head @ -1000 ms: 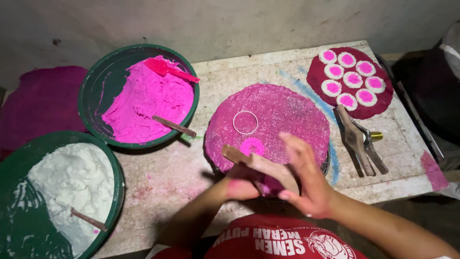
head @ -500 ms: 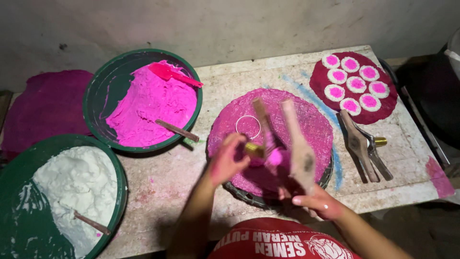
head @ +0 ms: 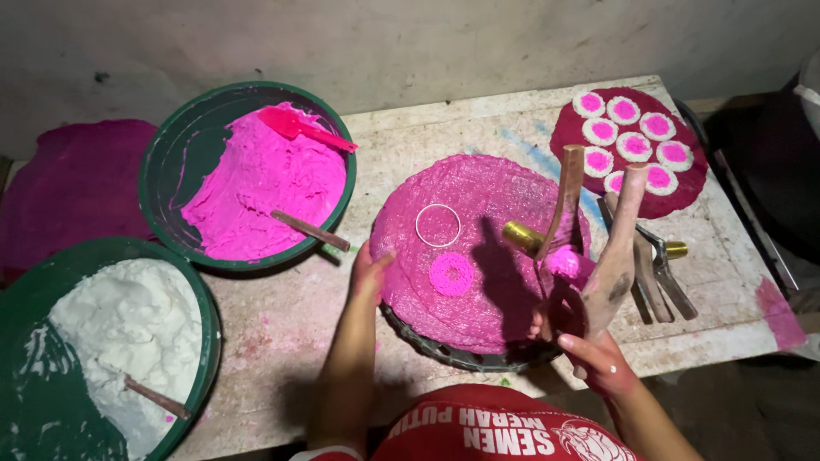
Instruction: The person uses a wooden mold and a brass tamper to press white and pink dough into circular shapes on a pink base. They repeatedly fill the mold with dough, press it, and release the formed pieces onto the base, creating a patterned arrangement.
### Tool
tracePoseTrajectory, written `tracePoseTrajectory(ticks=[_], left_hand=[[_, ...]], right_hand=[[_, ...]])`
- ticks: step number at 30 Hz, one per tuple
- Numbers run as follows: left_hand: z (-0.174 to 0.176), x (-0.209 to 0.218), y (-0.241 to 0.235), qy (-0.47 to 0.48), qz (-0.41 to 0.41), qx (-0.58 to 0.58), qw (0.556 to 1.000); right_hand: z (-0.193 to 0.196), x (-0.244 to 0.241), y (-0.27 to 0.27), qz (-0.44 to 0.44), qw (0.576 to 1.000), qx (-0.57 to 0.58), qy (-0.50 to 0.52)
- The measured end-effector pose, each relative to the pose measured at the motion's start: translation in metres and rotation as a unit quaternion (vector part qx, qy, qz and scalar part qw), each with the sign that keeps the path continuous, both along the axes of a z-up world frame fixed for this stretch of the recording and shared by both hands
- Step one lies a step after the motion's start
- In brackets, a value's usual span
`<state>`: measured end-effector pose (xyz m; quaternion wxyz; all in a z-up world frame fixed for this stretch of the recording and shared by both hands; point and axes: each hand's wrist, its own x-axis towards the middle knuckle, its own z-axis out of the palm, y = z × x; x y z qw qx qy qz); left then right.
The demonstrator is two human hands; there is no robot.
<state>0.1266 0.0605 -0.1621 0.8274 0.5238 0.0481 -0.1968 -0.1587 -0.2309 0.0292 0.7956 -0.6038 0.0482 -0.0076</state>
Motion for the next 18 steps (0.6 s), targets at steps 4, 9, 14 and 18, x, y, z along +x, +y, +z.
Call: tracePoseTrajectory(ticks=[4, 9, 14, 18], left_hand=[[0.008, -0.039, -0.003, -0.01, 0.06, 0.028, 0.998], [0.068, -0.107, 0.0, -0.177, 0.165, 0.382, 0.892], [0.134, -0.114, -0.004, -0.401, 0.034, 0.514, 0.757], [0.147, -0.1, -0.019, -0.443, -0.032, 0.525, 0.726]], right_hand=[[0.007, 0.006, 0.004, 0.01, 1.0, 0.02, -0.003], [0.005, 0.009, 0.006, -0.01, 0.999, 0.006, 0.031], [-0.001, 0.009, -0.001, -0.024, 0.997, -0.035, 0.065], [-0.005, 0.005, -0.006, -0.028, 0.991, -0.054, 0.12]])
